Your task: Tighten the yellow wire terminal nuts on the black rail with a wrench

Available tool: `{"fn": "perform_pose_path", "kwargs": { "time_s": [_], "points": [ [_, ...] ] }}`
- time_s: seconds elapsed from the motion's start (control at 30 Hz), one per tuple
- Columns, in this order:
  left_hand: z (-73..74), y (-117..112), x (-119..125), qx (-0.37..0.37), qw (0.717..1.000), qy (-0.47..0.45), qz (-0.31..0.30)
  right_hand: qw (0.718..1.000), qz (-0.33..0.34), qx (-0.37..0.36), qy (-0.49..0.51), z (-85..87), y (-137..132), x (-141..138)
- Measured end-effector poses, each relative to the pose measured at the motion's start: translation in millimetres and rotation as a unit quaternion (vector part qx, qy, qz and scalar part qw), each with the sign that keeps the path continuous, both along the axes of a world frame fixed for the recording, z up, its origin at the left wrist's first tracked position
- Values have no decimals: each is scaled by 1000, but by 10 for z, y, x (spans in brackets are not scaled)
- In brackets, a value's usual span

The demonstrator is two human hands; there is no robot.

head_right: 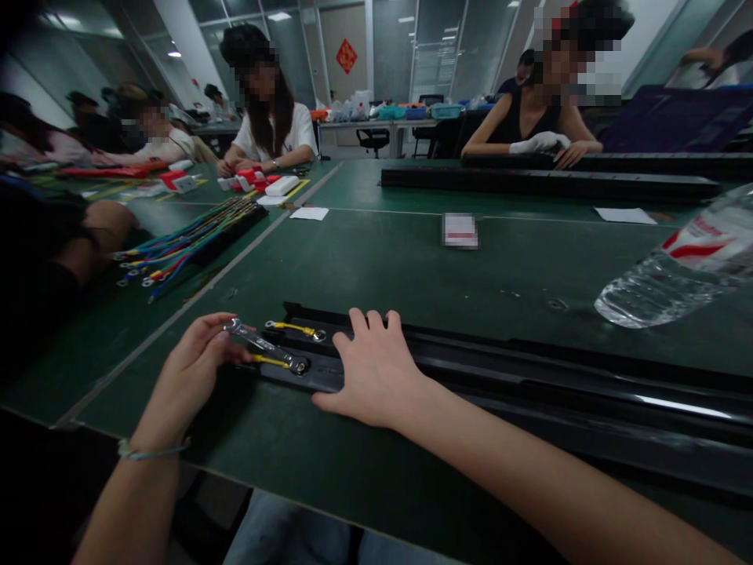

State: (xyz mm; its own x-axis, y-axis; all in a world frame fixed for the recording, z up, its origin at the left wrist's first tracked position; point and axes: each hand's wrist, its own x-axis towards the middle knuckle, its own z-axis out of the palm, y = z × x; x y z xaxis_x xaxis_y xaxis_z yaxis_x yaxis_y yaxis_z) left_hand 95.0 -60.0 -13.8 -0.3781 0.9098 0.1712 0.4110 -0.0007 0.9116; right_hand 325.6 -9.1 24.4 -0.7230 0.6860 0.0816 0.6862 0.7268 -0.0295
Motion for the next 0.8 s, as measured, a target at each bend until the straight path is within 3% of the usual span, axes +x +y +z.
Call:
{"fn": "perform_pose_path", "kwargs": {
  "time_s": [0.13, 0.33, 0.63, 0.8],
  "points": [
    [11, -5, 6, 5, 1000, -10, 4, 1000, 1, 9, 6, -2, -8, -5],
    [50, -100, -35, -12, 997, 60, 56, 1000, 3, 7, 10, 3, -1, -12],
    [68, -388, -116, -56, 995, -16, 84, 1000, 2, 1, 7, 7, 5, -4],
    [58, -498, -113, -63, 994, -3, 87, 1000, 0, -7, 0, 23, 0, -12]
  ]
}}
